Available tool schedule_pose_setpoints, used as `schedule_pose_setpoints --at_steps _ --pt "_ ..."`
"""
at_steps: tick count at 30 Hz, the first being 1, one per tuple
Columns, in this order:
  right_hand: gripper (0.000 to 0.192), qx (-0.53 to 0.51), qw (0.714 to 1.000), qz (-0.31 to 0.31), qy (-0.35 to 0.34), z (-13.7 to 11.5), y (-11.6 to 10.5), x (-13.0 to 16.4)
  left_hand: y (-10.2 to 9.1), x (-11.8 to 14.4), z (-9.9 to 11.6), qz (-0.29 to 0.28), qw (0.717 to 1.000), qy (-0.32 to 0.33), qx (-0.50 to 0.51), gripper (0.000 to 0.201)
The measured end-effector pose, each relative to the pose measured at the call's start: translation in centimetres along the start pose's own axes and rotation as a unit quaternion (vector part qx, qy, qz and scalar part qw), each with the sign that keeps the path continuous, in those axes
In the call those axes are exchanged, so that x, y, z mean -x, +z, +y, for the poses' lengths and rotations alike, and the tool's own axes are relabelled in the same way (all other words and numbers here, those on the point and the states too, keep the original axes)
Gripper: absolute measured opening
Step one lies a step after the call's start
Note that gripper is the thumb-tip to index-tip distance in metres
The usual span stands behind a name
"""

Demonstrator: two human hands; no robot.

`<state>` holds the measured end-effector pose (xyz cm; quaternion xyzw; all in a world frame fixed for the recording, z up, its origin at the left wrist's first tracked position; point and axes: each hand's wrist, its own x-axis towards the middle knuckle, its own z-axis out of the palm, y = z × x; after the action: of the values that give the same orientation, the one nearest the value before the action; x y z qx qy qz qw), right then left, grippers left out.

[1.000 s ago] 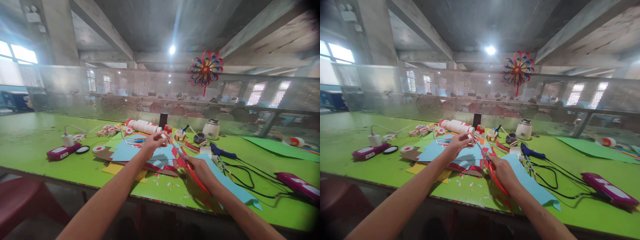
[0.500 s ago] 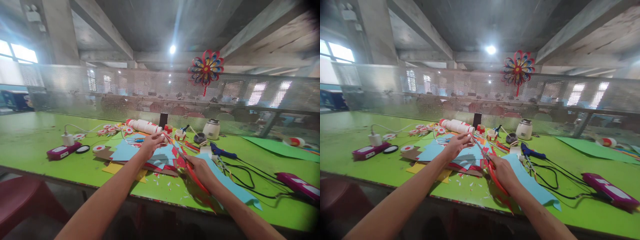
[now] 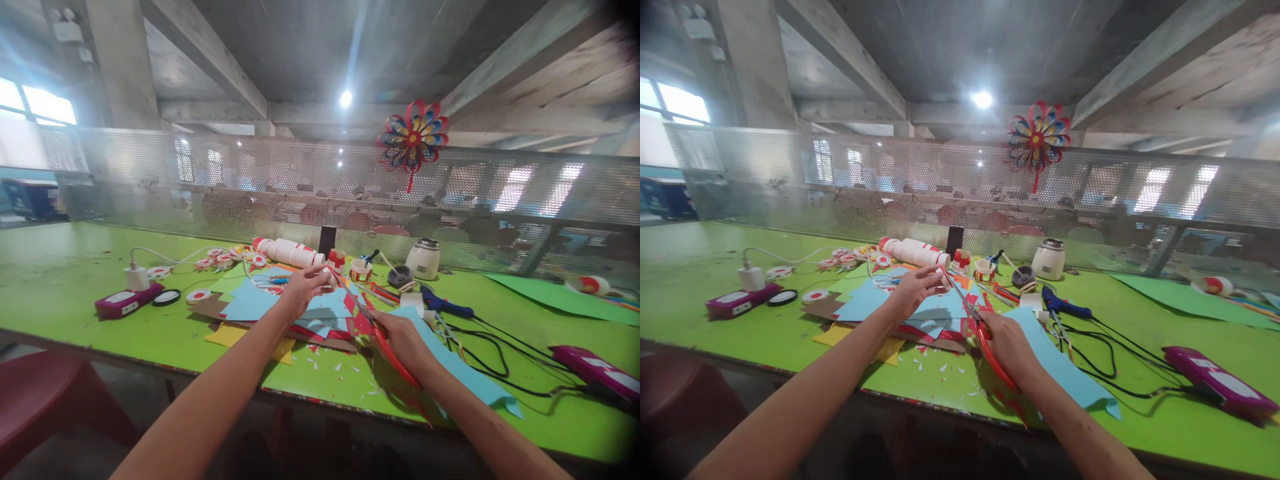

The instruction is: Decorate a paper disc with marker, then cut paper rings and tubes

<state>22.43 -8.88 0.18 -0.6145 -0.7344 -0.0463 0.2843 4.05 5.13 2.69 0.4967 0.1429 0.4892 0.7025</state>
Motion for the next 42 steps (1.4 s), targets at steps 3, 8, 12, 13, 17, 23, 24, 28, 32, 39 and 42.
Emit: schedule_pose_setpoints --at_steps 3,8,12,13,17,23,24,28,32,39,42 --pt "0.036 0.004 1.0 -0.002 0.001 0.13 0.12 -0.13 -0.08 -0.08 -0.12 0.003 1.0 0.001 -0.002 0.034" --pt "0.04 0.004 1.0 -0.003 -0.004 0.31 0.18 -0.11 -0.13 -0.08 -0.22 0.004 1.0 0.001 -0.01 0.039" --pt "0.041 0.005 1.0 -0.007 -0.005 0.47 0.22 -0.11 -0.07 -0.02 -0.21 0.005 1.0 0.002 -0.013 0.039" --pt "0.041 0.005 1.0 -0.006 -0.004 0.45 0.23 -0.11 -0.04 -0.01 -0.21 0.005 1.0 0.003 -0.012 0.04" --pt "0.04 0.006 1.0 -0.006 -0.001 0.21 0.18 -0.04 0.1 0.02 -0.2 0.007 1.0 0.006 -0.006 0.04" --pt "0.036 0.006 1.0 0.0 -0.001 -0.03 0.01 0.05 0.23 0.13 -0.03 -0.003 1.0 0.004 0.014 0.042" --pt "0.036 0.006 1.0 0.001 -0.001 -0.05 0.0 0.06 0.26 0.16 0.03 -0.007 1.0 0.001 0.02 0.042" --pt "0.035 0.003 1.0 0.01 -0.005 -0.15 0.05 0.07 0.28 0.16 0.22 -0.019 0.999 -0.007 0.039 0.039" --pt "0.036 0.002 1.0 0.019 -0.01 -0.12 0.14 0.03 0.06 -0.11 0.16 -0.012 0.999 0.003 0.045 0.025" --pt "0.036 0.002 1.0 0.014 -0.016 0.0 0.05 0.0 -0.07 -0.37 -0.17 -0.01 0.999 0.006 0.049 0.03" --pt "0.036 -0.001 1.0 0.013 -0.015 0.07 0.12 0.0 0.14 -0.15 -0.15 -0.014 0.999 0.004 0.05 0.031"
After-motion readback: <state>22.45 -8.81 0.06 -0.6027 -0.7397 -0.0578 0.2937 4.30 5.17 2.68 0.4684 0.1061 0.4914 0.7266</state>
